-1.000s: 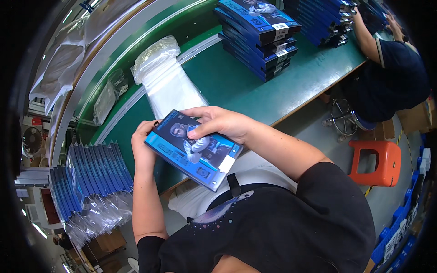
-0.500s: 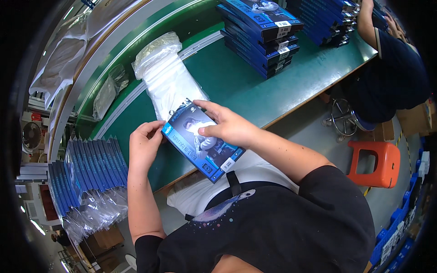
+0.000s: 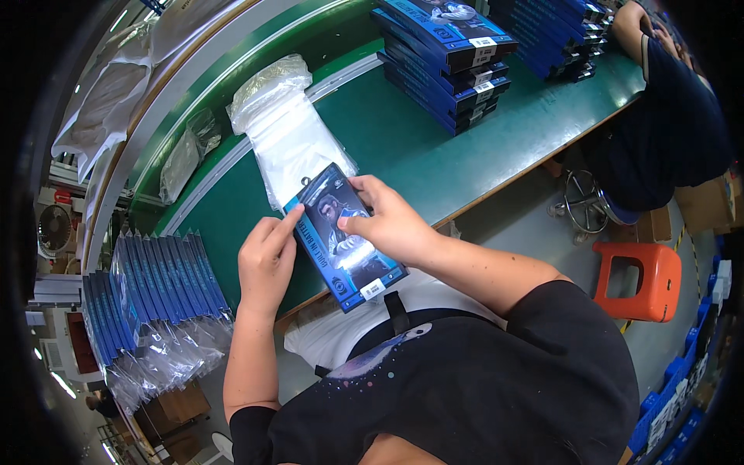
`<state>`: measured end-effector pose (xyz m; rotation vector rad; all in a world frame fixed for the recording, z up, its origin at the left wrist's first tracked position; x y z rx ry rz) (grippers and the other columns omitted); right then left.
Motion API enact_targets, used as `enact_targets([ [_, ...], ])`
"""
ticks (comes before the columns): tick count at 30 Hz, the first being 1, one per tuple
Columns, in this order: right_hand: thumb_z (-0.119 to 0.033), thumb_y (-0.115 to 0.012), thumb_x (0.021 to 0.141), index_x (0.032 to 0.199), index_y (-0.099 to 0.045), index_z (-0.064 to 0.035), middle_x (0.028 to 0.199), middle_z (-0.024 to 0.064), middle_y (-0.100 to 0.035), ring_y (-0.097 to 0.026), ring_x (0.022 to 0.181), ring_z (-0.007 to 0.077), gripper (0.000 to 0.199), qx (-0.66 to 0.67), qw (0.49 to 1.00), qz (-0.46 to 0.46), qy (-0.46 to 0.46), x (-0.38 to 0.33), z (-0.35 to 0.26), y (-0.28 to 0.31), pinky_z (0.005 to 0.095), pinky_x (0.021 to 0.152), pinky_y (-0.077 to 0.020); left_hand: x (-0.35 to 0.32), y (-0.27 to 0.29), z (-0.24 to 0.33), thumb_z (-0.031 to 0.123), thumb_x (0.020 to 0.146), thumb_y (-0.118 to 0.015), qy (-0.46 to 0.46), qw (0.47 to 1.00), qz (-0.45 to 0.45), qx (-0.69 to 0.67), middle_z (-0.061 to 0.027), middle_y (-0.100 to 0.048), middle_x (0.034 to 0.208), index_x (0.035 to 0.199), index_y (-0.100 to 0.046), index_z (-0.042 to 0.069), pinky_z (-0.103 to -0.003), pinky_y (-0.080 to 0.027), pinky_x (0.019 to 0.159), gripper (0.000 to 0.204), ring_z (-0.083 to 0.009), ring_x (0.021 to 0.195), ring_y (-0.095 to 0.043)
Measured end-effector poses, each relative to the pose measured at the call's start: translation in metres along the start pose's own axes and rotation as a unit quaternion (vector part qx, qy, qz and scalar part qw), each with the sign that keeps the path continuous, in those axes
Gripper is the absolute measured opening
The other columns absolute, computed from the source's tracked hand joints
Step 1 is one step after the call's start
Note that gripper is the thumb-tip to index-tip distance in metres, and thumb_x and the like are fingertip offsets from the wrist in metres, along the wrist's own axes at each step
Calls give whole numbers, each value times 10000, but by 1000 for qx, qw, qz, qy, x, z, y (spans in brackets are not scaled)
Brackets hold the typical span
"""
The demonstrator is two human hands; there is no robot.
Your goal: Manually sliding blue boxes inside plastic protective pouches on a factory production conveyor workbench.
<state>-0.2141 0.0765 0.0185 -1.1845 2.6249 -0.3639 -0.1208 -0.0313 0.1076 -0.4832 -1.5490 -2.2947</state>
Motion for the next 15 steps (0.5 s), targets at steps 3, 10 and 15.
enact_targets([
  [3,-5,-694,818,1085,-471,20,1074,139,-607,-600,961,148,349,20,1000,2,-14,0,2,5,285,818,-501,-9,0,-22,-39,835,-615,89,987,20,-131,-72,-610,822,1223,-602,39,-316,-504,637,396,-186,699,-611],
  [10,-154,-755,820,772,-600,-28,768,48,-664,-612,694,68,205,69,994,-66,-44,-11,3,-23,210,612,-487,-42,-67,-56,186,929,-602,371,623,115,-679,-119,-565,1213,1298,-457,-14,-355,-444,971,444,-212,1108,-557],
  [15,-122,-803,764,1254,-567,-2,929,64,-669,-624,823,89,557,12,988,-141,-55,-15,-2,-32,236,703,-507,-29,-55,-54,137,888,-592,366,556,114,-738,-140,-637,1117,1225,-522,-26,-390,-525,877,381,-252,994,-642],
])
Point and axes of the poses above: each hand's wrist, its own x-axis towards the middle knuckle, its own y-axis out of the back of the hand, z = x × y, the point moved 10 cm from there along x, towards the middle knuckle
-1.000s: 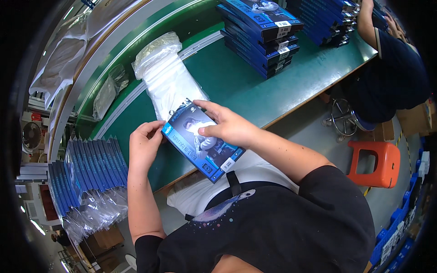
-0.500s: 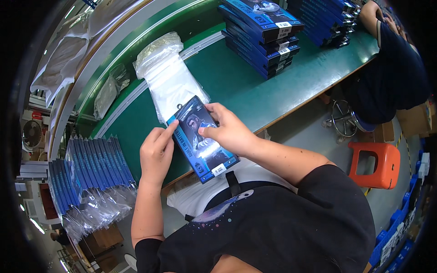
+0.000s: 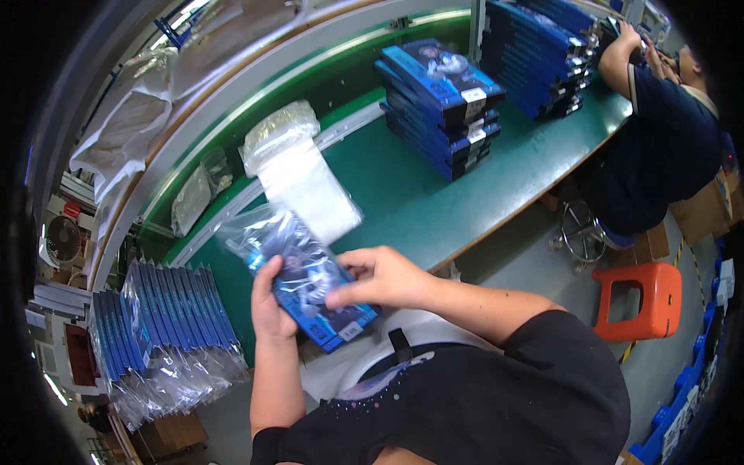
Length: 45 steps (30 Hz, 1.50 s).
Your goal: Manually sliding blue boxes inside plastic protective pouches on a factory production conveyor workbench.
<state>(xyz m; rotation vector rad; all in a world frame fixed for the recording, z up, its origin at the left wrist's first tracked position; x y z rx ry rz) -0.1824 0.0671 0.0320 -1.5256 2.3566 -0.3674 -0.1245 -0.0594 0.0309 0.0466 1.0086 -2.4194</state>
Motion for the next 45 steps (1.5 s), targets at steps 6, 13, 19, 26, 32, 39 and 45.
enact_targets([
  [6,-187,-834,725,1526,-110,-102,1074,143,-643,-628,920,160,1083,-303,942,23,146,-6,-67,1,287,768,-505,-17,-52,1,161,889,-546,-34,994,-63,78,-174,-588,1201,1275,-485,2,-460,-492,945,421,-302,1080,-604],
  [13,35,-551,917,1294,-485,33,984,109,-649,-562,647,94,383,-244,734,293,563,-81,-170,6,240,611,-490,-51,-93,-15,240,959,-530,38,930,-318,183,-233,-473,1362,1387,-365,-74,-468,-404,1042,556,-347,1246,-494],
  [19,121,-492,711,816,-589,4,764,118,-600,-567,616,232,185,-418,692,175,562,-77,-184,-38,331,589,-470,-41,-64,7,379,999,-427,64,969,-195,139,-221,-494,1331,1411,-348,-27,-461,-436,982,584,-323,1162,-545],
  [26,-42,-605,776,903,-583,-34,884,132,-606,-617,775,301,129,-336,838,-248,352,-45,-89,-115,406,679,-491,-38,-49,-15,31,865,-449,106,985,-123,58,-214,-539,1271,1466,-262,-6,-336,-493,907,630,-276,1058,-608],
  [32,-58,-592,857,1064,-551,3,989,132,-617,-584,860,269,219,-394,756,175,493,-53,-145,-11,329,755,-476,-43,-20,16,-139,611,-434,29,997,-48,51,-235,-491,1328,1420,-311,-57,-396,-439,1022,822,-311,1196,-540],
  [39,-195,-524,963,930,-603,6,798,129,-596,-578,721,238,218,-395,889,40,227,5,-94,22,338,679,-452,-66,1,43,-165,555,-410,38,995,-8,88,-258,-530,1263,1374,-341,-99,-409,-487,983,825,-335,1112,-596],
  [45,-168,-546,945,905,-586,18,810,116,-601,-588,758,257,194,-352,897,-32,265,5,-89,7,342,679,-452,-80,-4,63,-167,537,-392,22,992,31,123,-287,-562,1194,1302,-394,-155,-369,-503,949,765,-323,1073,-620],
])
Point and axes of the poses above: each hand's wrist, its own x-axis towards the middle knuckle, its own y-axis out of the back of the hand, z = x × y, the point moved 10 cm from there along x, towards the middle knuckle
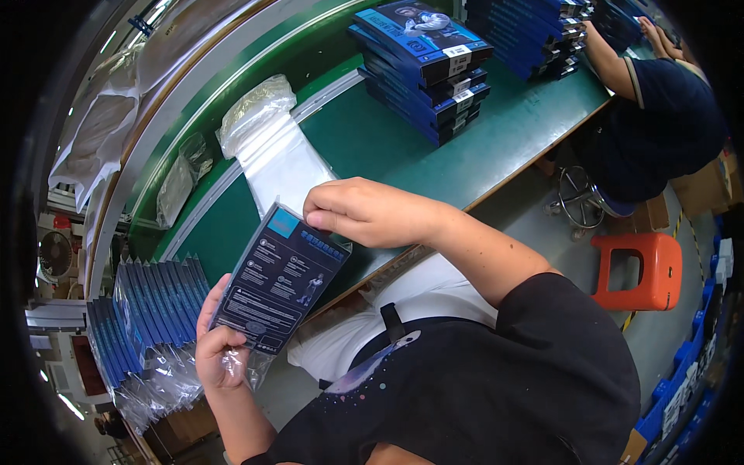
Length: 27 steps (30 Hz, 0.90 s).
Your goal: Manually sliding blue boxes inside plastic protective pouches on a factory production conveyor workbench.
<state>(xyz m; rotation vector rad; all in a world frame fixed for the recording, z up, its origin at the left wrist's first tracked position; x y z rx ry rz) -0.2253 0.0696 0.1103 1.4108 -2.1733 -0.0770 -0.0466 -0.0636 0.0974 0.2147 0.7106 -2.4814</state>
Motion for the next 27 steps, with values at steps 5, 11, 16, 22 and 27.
enact_targets([
  [5,-102,-597,841,828,-590,12,674,59,-561,-546,617,140,115,-26,999,-11,-38,0,-7,3,287,563,-424,-10,-4,16,-158,555,-421,-12,998,14,62,-253,-596,1166,1286,-442,-149,-318,-508,910,730,-281,1035,-640],
  [11,-102,-563,841,826,-572,-6,667,21,-567,-525,548,79,97,153,944,204,-208,-7,52,2,224,479,-399,-15,-26,37,-122,557,-453,-126,969,83,194,-248,-611,1142,1285,-467,-145,-280,-508,873,729,-241,963,-649],
  [16,-182,-550,928,996,-552,-17,856,79,-610,-586,622,108,178,301,912,181,-214,-7,70,-9,208,523,-452,-87,-1,141,-19,641,-462,-483,817,188,251,-217,-556,1248,1296,-472,-100,-399,-476,982,660,-292,1134,-568],
  [22,-219,-567,942,992,-587,-8,899,73,-620,-579,706,95,218,264,922,174,-224,-26,77,11,217,596,-457,-97,6,168,-26,854,-533,-474,419,376,677,-126,-588,1214,1231,-569,6,-357,-393,1000,380,-250,1147,-534],
  [27,-231,-595,924,967,-616,-27,846,24,-631,-574,693,76,210,209,958,141,-139,-13,30,39,217,585,-442,-74,64,166,161,863,-527,-284,378,431,769,-128,-520,1357,1265,-577,87,-469,-253,1098,412,-320,1291,-430],
])
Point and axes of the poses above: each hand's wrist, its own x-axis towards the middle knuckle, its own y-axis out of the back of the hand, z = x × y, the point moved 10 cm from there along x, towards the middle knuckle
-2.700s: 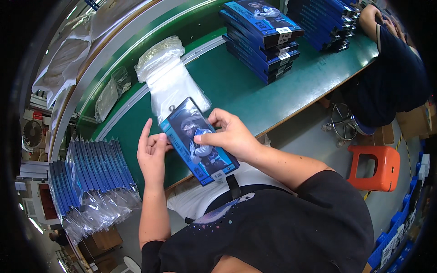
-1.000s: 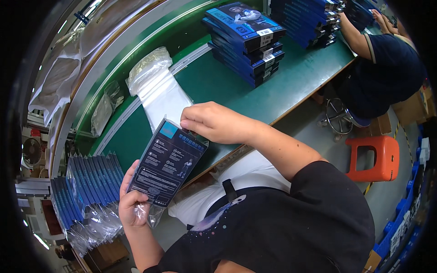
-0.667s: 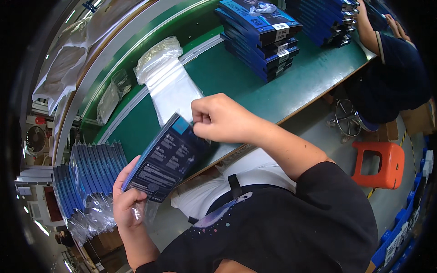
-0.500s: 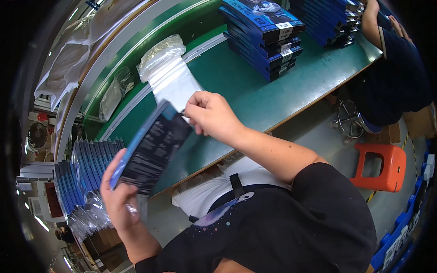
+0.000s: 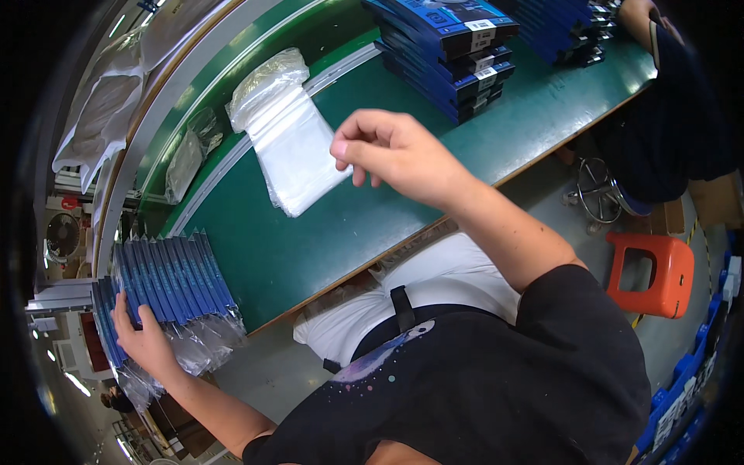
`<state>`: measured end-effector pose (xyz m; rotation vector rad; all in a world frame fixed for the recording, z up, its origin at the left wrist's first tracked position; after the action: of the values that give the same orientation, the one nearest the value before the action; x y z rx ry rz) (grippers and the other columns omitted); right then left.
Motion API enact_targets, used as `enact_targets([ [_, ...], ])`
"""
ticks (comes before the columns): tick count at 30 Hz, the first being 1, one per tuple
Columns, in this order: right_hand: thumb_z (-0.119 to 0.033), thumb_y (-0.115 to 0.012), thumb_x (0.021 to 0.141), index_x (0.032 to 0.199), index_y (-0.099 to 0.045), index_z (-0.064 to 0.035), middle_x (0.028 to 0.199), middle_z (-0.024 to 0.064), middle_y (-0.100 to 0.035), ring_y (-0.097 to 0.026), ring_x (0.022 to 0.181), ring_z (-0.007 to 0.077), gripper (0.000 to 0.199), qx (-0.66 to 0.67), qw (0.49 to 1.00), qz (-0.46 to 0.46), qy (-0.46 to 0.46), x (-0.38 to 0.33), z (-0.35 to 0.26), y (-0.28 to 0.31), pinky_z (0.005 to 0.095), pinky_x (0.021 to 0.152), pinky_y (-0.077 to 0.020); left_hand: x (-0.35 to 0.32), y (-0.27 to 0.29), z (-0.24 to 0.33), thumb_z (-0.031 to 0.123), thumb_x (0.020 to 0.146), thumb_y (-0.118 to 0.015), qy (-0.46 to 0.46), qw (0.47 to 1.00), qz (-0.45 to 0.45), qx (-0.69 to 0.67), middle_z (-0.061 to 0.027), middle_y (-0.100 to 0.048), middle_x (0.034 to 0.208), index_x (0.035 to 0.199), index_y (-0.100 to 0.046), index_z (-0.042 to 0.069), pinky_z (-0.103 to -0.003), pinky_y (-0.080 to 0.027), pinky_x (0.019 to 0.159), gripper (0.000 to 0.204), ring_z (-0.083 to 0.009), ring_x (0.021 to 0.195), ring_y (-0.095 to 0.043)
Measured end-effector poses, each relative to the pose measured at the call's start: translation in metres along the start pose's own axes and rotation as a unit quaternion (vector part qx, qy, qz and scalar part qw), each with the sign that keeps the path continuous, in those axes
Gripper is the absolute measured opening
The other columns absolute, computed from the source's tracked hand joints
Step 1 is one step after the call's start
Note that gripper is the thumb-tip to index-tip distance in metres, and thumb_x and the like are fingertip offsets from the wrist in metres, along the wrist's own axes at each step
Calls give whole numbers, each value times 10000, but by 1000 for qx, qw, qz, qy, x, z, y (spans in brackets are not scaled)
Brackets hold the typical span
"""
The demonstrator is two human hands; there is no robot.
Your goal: Manually sliding blue boxes inside plastic protective pouches on a factory production conveyor workbench.
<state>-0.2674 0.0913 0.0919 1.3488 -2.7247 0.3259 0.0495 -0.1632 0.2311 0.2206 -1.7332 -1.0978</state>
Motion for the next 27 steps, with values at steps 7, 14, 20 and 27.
enact_targets([
  [7,-189,-580,936,935,-651,14,812,67,-662,-627,741,115,215,-260,891,189,322,-17,-152,65,237,672,-486,-19,42,99,65,843,-558,-111,974,104,-170,-135,-537,1305,1136,-641,46,-475,-288,1081,305,-341,1309,-396],
  [14,-709,-714,618,1238,-574,-47,1133,230,-614,-599,1091,343,918,-716,608,334,73,65,-140,121,422,924,-465,-74,-96,228,48,807,-648,-331,874,-162,-315,-116,-548,1283,1135,-632,59,-468,-342,1047,328,-307,1229,-476],
  [20,-488,-778,610,1275,-551,-71,1196,229,-537,-520,1158,356,816,-622,723,287,92,61,-133,116,400,982,-418,-61,-126,236,4,817,-602,-308,865,-157,-364,-107,-597,1023,1050,-662,50,-437,-421,908,244,-286,965,-568],
  [27,-554,-596,835,1339,-493,-82,1009,127,-586,-598,736,153,698,13,990,71,122,31,-93,42,248,553,-482,-50,-102,227,-9,843,-596,-230,864,-119,-432,-125,-579,911,1023,-649,8,-384,-470,800,189,-302,886,-564],
])
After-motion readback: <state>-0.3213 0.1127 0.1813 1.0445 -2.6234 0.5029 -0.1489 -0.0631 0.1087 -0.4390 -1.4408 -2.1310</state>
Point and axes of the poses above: each hand's wrist, its own x-axis towards the middle knuckle, its own y-axis out of the back of the hand, z = x × y, the point moved 10 cm from there along x, towards the middle knuckle
